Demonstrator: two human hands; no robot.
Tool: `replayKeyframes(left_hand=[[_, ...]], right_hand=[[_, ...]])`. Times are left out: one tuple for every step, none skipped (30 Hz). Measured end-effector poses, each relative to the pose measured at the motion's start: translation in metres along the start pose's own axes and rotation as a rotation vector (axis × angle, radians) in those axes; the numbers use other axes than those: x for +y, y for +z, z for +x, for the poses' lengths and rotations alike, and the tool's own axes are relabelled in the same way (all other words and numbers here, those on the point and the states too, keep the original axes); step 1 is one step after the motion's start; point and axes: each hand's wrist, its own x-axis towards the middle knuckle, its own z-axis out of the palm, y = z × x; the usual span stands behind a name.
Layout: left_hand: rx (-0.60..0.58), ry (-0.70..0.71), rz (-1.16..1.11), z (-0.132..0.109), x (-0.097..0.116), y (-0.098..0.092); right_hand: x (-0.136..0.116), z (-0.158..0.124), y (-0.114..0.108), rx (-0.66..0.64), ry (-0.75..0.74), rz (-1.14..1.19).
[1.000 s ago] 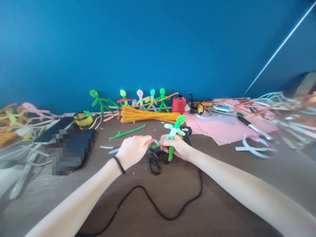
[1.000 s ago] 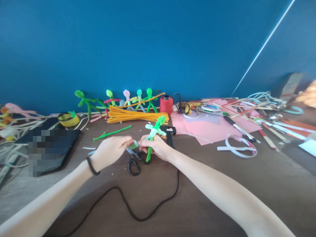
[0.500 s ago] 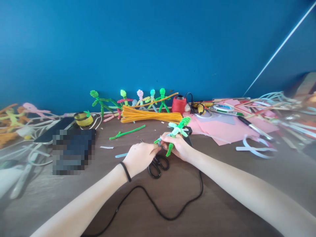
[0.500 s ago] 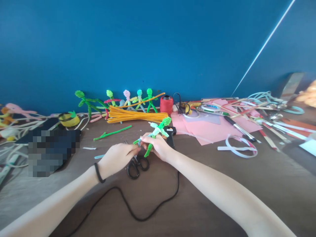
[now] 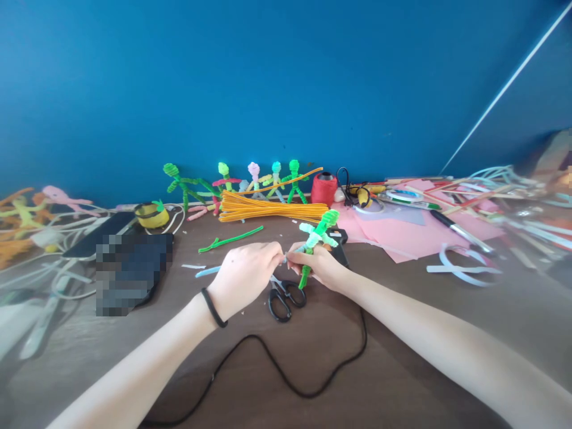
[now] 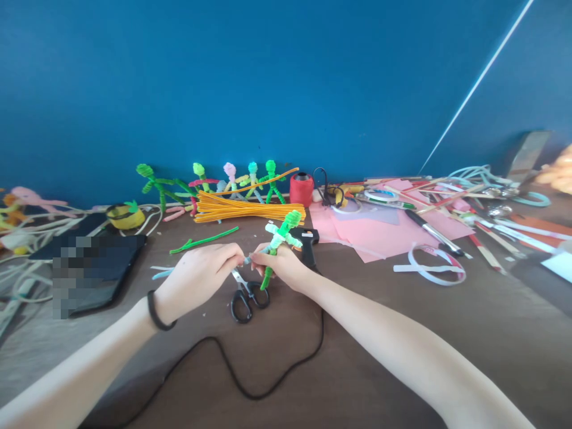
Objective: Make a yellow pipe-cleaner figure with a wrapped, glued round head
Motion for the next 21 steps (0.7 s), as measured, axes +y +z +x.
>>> replayKeyframes(left_hand=[[0.015, -0.001, 0.001, 0.001, -0.002, 0.001], [0.035, -0.012, 0.001, 0.002, -0.003, 0.001], [0.051, -0.028, 0.003, 0.002, -0.005, 0.002], [0.062, -0.047, 0.006, 0.003, -0.006, 0.003], [0.068, -0.066, 0.011, 0.004, -0.007, 0.003], [0.063, -0.081, 0.015, 0.004, -0.007, 0.004], [0.052, -0.091, 0.018, 0.004, -0.008, 0.004], [0.035, -0.098, 0.017, 0.004, -0.008, 0.005], [0.015, -0.103, 0.011, 0.004, -0.008, 0.006], [-0.005, -0.106, 0.002, 0.004, -0.009, 0.007], [-0.021, -0.106, -0.011, 0.005, -0.010, 0.009], [-0.034, -0.105, -0.029, 0.005, -0.011, 0.011], [-0.039, -0.094, -0.046, 0.005, -0.012, 0.014], [-0.040, -0.087, -0.069, 0.006, -0.013, 0.017], [-0.047, -0.075, -0.096, 0.006, -0.014, 0.019], [-0.056, -0.069, -0.118, 0.006, -0.015, 0.022], [-0.068, -0.065, -0.140, 0.007, -0.016, 0.024], [-0.083, -0.062, -0.161, 0.007, -0.017, 0.026], [-0.099, -0.062, -0.179, 0.007, -0.017, 0.027], [-0.113, -0.063, -0.192, 0.006, -0.016, 0.028], [-0.123, -0.066, -0.196, 0.006, -0.015, 0.029]], right_hand=[[-0.001, -0.001, 0.000, -0.021, 0.000, -0.005], [-0.001, -0.001, 0.000, -0.040, 0.001, -0.004], [-0.002, -0.001, 0.000, -0.053, 0.003, 0.005], [-0.002, -0.002, 0.000, -0.059, 0.003, 0.022], [-0.002, -0.002, 0.000, -0.060, 0.002, 0.045], [-0.001, -0.002, -0.001, -0.059, 0.000, 0.068], [-0.001, -0.002, -0.001, -0.059, 0.000, 0.087], [0.000, -0.002, -0.001, -0.061, 0.002, 0.101], [0.001, -0.002, -0.002, -0.063, 0.004, 0.109], [0.001, -0.002, -0.002, -0.066, 0.008, 0.114], [0.001, -0.002, -0.002, -0.066, 0.012, 0.119], [0.002, -0.001, -0.002, -0.067, 0.016, 0.129], [0.002, -0.001, -0.003, -0.068, 0.018, 0.142], [0.002, -0.001, -0.003, -0.069, 0.020, 0.159], [0.003, 0.000, -0.004, -0.071, 0.022, 0.178], [0.003, 0.000, -0.004, -0.074, 0.023, 0.196], [0.003, 0.000, -0.004, -0.076, 0.025, 0.213], [0.003, 0.000, -0.004, -0.076, 0.028, 0.228], [0.003, 0.000, -0.004, -0.072, 0.031, 0.242], [0.003, 0.000, -0.004, -0.065, 0.034, 0.254], [0.002, 0.000, -0.003, -0.054, 0.036, 0.265]])
